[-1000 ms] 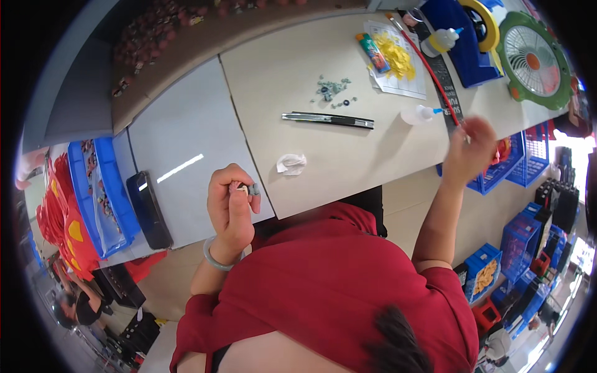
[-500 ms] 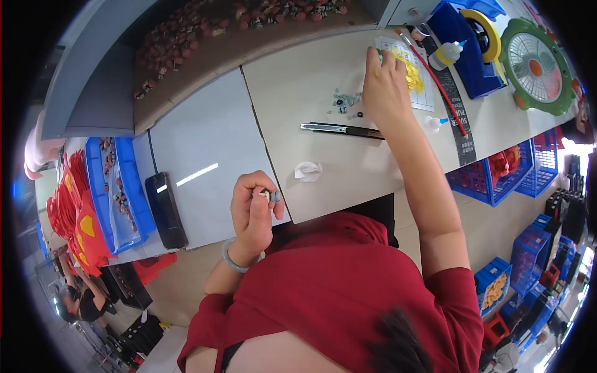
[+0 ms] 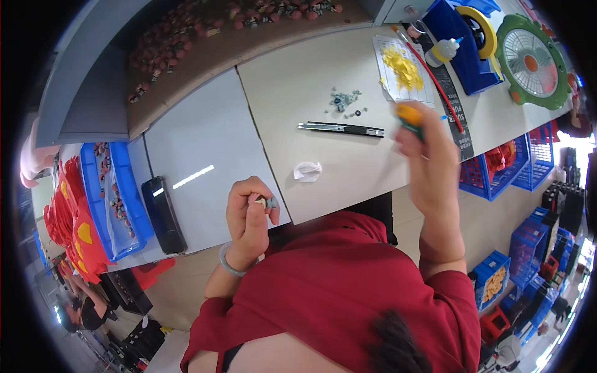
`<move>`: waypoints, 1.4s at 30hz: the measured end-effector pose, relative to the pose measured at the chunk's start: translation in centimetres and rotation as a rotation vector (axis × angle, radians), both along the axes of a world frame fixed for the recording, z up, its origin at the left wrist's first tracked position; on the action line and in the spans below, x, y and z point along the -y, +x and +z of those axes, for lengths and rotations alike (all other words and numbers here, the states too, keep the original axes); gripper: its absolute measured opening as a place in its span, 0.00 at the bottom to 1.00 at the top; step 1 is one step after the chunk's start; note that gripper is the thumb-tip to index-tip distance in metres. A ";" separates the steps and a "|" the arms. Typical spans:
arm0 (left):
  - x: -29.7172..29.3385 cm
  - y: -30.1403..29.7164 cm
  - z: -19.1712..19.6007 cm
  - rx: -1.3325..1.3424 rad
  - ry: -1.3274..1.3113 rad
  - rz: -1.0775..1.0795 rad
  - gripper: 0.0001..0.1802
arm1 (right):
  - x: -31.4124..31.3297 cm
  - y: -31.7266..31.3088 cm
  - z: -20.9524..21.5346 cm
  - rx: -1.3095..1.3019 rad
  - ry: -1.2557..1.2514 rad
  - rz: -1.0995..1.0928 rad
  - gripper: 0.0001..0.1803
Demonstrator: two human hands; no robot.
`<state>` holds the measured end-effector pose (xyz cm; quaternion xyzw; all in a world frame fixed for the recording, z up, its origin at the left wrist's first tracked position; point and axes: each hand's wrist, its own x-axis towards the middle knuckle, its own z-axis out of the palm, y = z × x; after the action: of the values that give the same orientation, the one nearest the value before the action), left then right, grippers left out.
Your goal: The person assembles small figurines by applying glue from a bottle, attaching parts together by hand, and trimming edges with a utility knife.
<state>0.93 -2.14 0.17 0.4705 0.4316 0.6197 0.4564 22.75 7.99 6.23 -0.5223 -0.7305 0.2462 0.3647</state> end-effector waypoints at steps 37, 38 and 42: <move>0.2 0.6 -1.2 0.012 -0.047 -0.050 0.13 | -2.9 7.8 -2.6 0.261 -0.071 -0.558 0.24; 0.2 0.5 -1.4 0.005 -0.035 -0.060 0.12 | -2.9 7.7 -2.5 0.268 -0.071 -0.562 0.24; 0.3 0.3 -1.4 -0.012 -0.030 -0.079 0.12 | -2.8 7.6 -2.5 0.265 -0.079 -0.561 0.24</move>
<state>1.23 -2.45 -1.19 0.4842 0.4246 0.5917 0.4850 30.34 10.81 3.72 -0.7449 -0.5888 0.0937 0.2995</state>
